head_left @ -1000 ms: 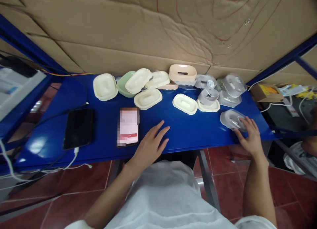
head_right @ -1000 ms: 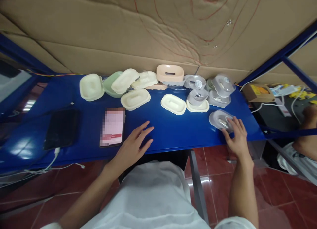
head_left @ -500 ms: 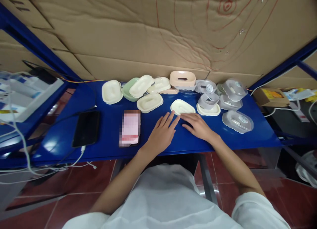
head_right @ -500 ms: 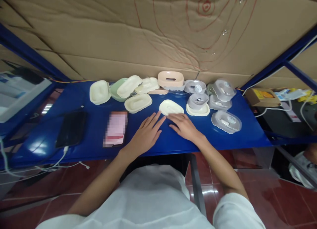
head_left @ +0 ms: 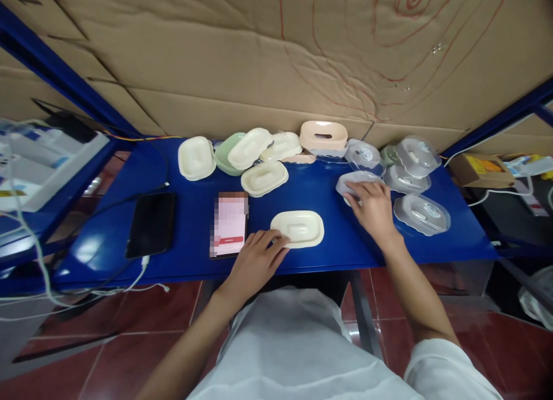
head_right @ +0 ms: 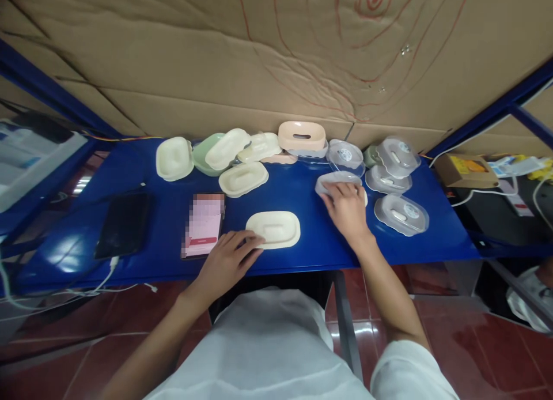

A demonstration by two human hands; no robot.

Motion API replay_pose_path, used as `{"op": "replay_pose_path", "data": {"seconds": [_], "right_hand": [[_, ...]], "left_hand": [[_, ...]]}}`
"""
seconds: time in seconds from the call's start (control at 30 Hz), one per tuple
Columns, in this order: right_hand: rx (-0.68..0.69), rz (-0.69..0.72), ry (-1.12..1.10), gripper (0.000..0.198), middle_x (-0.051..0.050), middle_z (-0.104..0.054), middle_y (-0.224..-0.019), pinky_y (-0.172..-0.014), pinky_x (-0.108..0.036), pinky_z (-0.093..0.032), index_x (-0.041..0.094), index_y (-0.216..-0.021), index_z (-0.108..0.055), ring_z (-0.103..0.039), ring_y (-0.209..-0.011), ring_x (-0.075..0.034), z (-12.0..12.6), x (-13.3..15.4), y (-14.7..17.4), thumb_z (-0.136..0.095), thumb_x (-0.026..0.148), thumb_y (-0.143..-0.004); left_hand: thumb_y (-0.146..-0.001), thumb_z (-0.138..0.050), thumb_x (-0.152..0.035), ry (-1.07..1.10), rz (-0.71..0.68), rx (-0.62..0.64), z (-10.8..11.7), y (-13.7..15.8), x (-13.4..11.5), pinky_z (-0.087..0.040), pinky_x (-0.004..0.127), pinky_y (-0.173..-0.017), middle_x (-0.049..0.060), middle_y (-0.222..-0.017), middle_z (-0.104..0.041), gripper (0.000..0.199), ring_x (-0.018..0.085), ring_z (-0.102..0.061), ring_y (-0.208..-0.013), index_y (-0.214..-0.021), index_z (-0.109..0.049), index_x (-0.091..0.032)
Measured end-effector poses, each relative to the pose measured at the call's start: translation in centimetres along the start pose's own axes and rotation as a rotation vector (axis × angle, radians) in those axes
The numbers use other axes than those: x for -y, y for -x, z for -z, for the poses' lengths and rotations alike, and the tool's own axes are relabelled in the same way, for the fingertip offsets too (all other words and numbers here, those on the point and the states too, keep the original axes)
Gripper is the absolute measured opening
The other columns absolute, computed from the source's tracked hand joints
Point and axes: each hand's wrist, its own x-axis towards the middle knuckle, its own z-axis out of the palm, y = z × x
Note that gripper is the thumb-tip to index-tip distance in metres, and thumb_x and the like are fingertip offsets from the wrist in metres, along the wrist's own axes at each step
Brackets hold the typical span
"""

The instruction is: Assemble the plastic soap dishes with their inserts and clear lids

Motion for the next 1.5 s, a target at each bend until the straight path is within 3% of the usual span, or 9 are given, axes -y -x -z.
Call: {"op": "replay_pose_path", "data": {"seconds": [0.2,0.3,0.5,0.67,0.83,1.07,1.23,1.37,1.5], "right_hand": [[0.07,0.257,-0.22,0.038,-0.011,-0.082,-0.114,-0.101,-0.046,-0.048,0.019,-0.134,-0.075,-0.072,-0.104,-0.027,-0.5,9.1,0.3,-0.057,0.043,-0.112],[0.167,0.36,-0.378,0.043,-0.012,-0.08,-0.123,-0.101,-0.044,-0.053,0.017,-0.146,-0.067,-0.072,-0.11,-0.026,-0.8,10.7,0.5,-0.052,0.04,-0.114],[0.242,0.33,-0.472,0.054,-0.009,-0.062,-0.159,-0.126,-0.055,-0.041,0.029,-0.165,-0.046,-0.056,-0.148,-0.029,-0.3,6.5,1.4,-0.056,0.033,-0.112],[0.114,0.33,-0.376,0.037,-0.007,-0.074,-0.13,-0.113,-0.05,-0.051,0.033,-0.143,-0.069,-0.063,-0.129,-0.028,-0.4,5.2,2.9,-0.064,0.026,-0.108],[0.076,0.401,-0.376,0.032,-0.007,-0.073,-0.115,-0.112,-0.048,-0.049,0.028,-0.135,-0.072,-0.067,-0.118,-0.024,0.5,7.1,4.9,-0.067,0.019,-0.105],[0.107,0.432,-0.312,0.035,-0.012,-0.074,-0.135,-0.119,-0.047,-0.043,0.022,-0.141,-0.065,-0.065,-0.136,-0.026,0.6,7.9,6.6,-0.065,0.016,-0.106],[0.127,0.448,-0.332,0.033,-0.009,-0.079,-0.128,-0.113,-0.043,-0.046,0.022,-0.14,-0.067,-0.072,-0.125,-0.022,0.4,8.5,7.2,-0.063,0.016,-0.107],[0.151,0.421,-0.332,0.039,-0.008,-0.077,-0.137,-0.118,-0.045,-0.044,0.026,-0.147,-0.064,-0.068,-0.134,-0.023,0.9,6.0,5.2,-0.055,0.019,-0.11],[0.202,0.099,-0.053,0.049,-0.014,-0.055,-0.165,-0.126,-0.058,-0.036,0.023,-0.159,-0.054,-0.049,-0.155,-0.034,0.5,0.6,0.2,-0.046,0.027,-0.111]], "left_hand": [[-0.106,-0.066,-0.025,0.037,0.049,-0.057,-0.4,0.5,0.2,-0.056,0.045,-0.097,0.012,-0.125,-0.067,0.011,0.029,-0.066,-0.115,-0.116,-0.069,-0.021],[-0.104,-0.069,-0.024,0.071,0.049,-0.101,-0.4,0.7,0.1,-0.057,0.049,-0.106,0.016,-0.135,-0.063,0.016,0.032,-0.063,-0.126,-0.119,-0.066,-0.02],[-0.103,-0.071,-0.026,-0.03,0.057,-0.123,-0.3,0.9,-0.5,-0.063,0.044,-0.104,0.021,-0.147,-0.06,0.048,0.032,-0.068,-0.127,-0.147,-0.053,-0.019],[-0.104,-0.07,-0.028,-0.075,0.048,-0.113,-0.1,0.6,-0.6,-0.063,0.045,-0.102,0.025,-0.157,-0.055,0.064,0.033,-0.071,-0.123,-0.161,-0.044,-0.018],[-0.105,-0.068,-0.027,-0.063,0.045,-0.06,-0.1,0.5,-0.4,-0.059,0.051,-0.109,0.022,-0.163,-0.053,0.046,0.036,-0.065,-0.133,-0.149,-0.058,-0.02],[-0.104,-0.069,-0.024,-0.067,0.025,-0.059,-0.5,0.7,-0.2,-0.057,0.051,-0.112,0.014,-0.156,-0.062,0.033,0.034,-0.063,-0.131,-0.137,-0.066,-0.02],[-0.106,-0.065,-0.026,-0.061,0.027,0.009,-0.5,0.3,-0.3,-0.058,0.052,-0.111,0.016,-0.154,-0.063,0.024,0.035,-0.063,-0.133,-0.129,-0.068,-0.017],[-0.105,-0.066,-0.025,-0.03,0.043,0.02,-0.6,0.2,-0.4,-0.056,0.053,-0.114,0.016,-0.156,-0.061,0.025,0.035,-0.062,-0.136,-0.13,-0.069,-0.018],[-0.106,-0.065,-0.027,-0.08,0.032,0.008,-0.5,0.0,-0.6,-0.056,0.052,-0.114,0.016,-0.155,-0.062,0.025,0.035,-0.062,-0.134,-0.129,-0.069,-0.017]]}}
